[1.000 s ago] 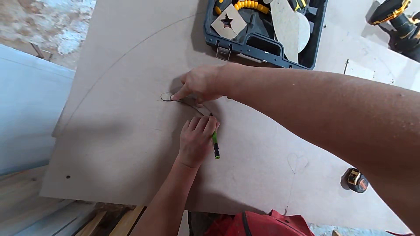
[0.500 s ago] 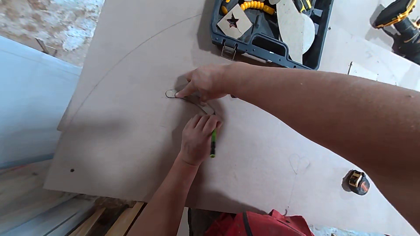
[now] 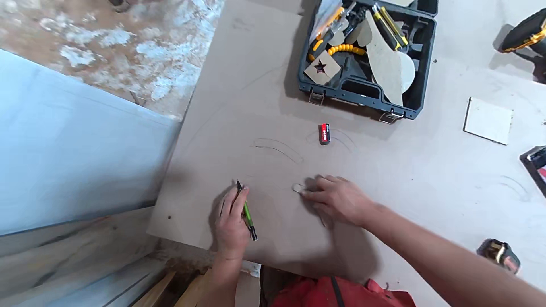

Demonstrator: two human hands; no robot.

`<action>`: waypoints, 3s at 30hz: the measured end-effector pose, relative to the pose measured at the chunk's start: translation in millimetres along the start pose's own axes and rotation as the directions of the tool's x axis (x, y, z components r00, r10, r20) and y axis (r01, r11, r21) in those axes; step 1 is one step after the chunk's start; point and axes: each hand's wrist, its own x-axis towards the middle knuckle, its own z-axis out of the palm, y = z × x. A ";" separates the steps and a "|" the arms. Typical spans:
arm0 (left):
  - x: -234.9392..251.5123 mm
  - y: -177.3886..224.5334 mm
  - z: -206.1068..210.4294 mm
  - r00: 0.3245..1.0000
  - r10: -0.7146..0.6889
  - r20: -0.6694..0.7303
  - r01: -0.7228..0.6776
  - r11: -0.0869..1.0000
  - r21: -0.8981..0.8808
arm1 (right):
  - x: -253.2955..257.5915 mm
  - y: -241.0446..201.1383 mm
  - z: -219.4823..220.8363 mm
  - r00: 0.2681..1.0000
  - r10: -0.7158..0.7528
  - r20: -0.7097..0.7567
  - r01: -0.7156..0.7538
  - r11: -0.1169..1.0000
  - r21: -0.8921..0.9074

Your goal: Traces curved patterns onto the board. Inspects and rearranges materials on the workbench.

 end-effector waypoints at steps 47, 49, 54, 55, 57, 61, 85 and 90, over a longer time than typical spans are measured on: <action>109.7 61.5 26.3 0.848 -0.511 0.142 0.530 0.825 -0.193 | -30.1 129.1 5.9 0.726 0.393 -0.565 -0.477 0.879 0.000; 115.8 68.9 36.9 0.852 -0.517 0.082 0.522 0.828 -0.203 | -30.6 130.5 5.7 0.721 0.385 -0.577 -0.470 0.882 0.002; 109.8 75.2 52.6 0.924 -0.378 -0.053 0.378 0.926 -0.015 | -30.5 129.2 4.0 0.723 0.390 -0.570 -0.471 0.882 0.006; 109.9 74.7 54.3 0.934 -0.350 -0.065 0.352 0.936 0.013 | -30.7 129.2 4.5 0.720 0.391 -0.573 -0.472 0.881 0.009; 115.3 77.0 53.9 0.912 -0.406 -0.066 0.408 0.912 0.034 | -31.2 128.4 4.4 0.720 0.394 -0.571 -0.473 0.881 0.011; 120.5 84.2 54.0 0.915 -0.398 -0.066 0.403 0.909 0.110 | -30.8 127.5 3.8 0.723 0.394 -0.568 -0.473 0.881 0.009; 131.6 92.7 45.6 0.914 -0.405 0.030 0.387 0.891 0.239 | -30.8 126.1 2.6 0.723 0.402 -0.562 -0.481 0.877 0.008; 133.4 101.1 50.0 0.905 -0.422 0.048 0.402 0.887 0.226 | -30.9 126.4 1.9 0.727 0.405 -0.555 -0.480 0.877 0.011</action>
